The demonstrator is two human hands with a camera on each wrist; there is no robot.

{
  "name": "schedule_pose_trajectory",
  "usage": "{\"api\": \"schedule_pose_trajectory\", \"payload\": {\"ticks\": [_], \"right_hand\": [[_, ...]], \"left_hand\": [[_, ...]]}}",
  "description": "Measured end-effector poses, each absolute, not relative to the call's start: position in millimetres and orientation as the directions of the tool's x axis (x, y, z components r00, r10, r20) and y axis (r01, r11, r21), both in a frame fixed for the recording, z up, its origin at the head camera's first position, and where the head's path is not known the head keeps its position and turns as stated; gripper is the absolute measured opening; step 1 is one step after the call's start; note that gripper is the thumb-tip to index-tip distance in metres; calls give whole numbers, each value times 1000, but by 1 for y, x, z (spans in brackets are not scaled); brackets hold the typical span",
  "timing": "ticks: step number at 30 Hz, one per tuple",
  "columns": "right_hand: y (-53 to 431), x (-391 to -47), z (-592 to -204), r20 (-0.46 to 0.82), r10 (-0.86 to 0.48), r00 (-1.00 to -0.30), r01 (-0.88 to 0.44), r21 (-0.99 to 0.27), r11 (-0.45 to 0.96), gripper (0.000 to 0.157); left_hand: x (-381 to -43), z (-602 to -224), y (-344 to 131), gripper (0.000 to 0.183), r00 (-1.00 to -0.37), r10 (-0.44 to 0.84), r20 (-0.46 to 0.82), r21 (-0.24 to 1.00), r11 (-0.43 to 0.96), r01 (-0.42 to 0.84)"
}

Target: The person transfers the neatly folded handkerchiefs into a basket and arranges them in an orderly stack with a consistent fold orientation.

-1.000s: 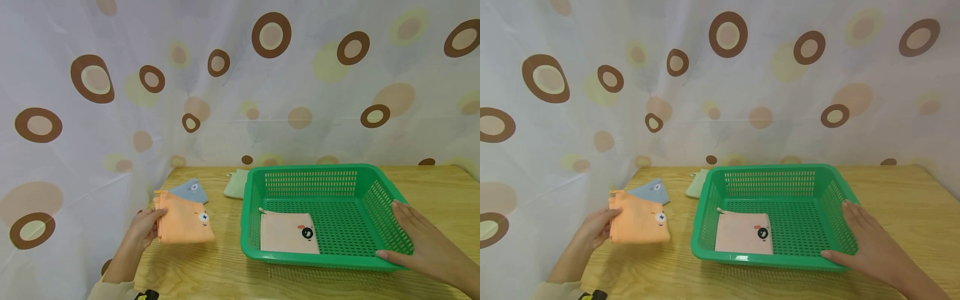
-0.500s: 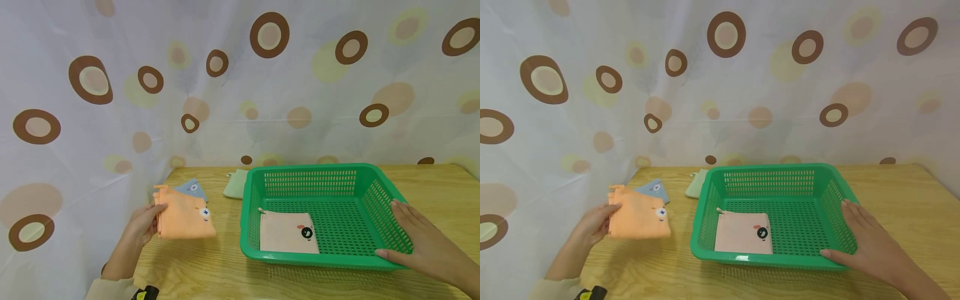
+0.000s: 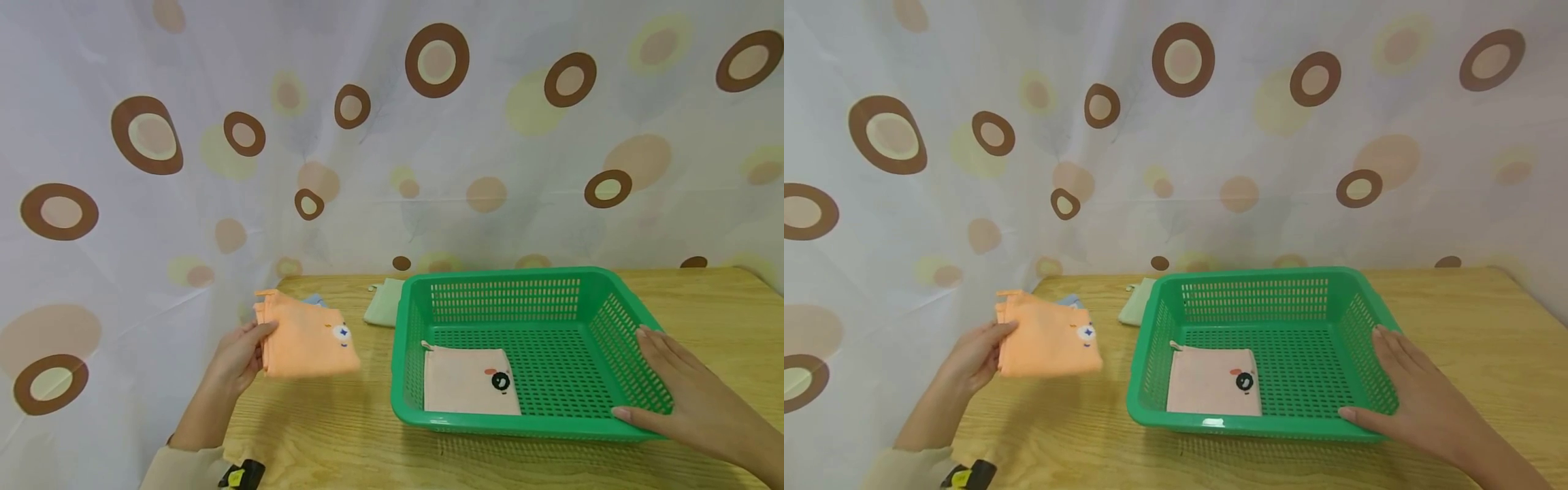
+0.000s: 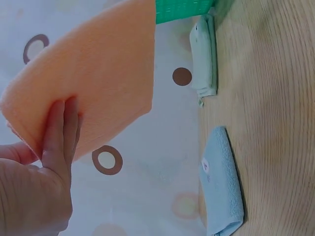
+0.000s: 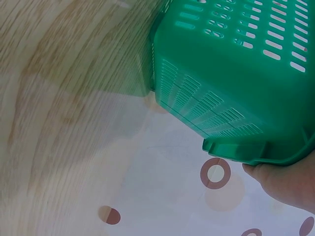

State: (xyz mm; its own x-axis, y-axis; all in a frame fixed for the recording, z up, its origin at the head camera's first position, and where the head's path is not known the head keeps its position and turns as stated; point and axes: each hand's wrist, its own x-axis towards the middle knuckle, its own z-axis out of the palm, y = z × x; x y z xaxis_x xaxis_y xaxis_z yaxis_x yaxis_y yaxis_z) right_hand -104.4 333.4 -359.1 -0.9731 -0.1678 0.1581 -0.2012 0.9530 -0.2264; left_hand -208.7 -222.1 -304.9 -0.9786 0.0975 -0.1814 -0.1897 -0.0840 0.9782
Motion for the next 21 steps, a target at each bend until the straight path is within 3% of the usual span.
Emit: {"api": "schedule_pose_trajectory", "payload": {"ticks": [21], "right_hand": [[333,-103,-361,213,-190,-959,-232,-195,953,108]], "left_hand": [[-208,-286,-194,11,-979,156,-135,980,-127,-155]]}}
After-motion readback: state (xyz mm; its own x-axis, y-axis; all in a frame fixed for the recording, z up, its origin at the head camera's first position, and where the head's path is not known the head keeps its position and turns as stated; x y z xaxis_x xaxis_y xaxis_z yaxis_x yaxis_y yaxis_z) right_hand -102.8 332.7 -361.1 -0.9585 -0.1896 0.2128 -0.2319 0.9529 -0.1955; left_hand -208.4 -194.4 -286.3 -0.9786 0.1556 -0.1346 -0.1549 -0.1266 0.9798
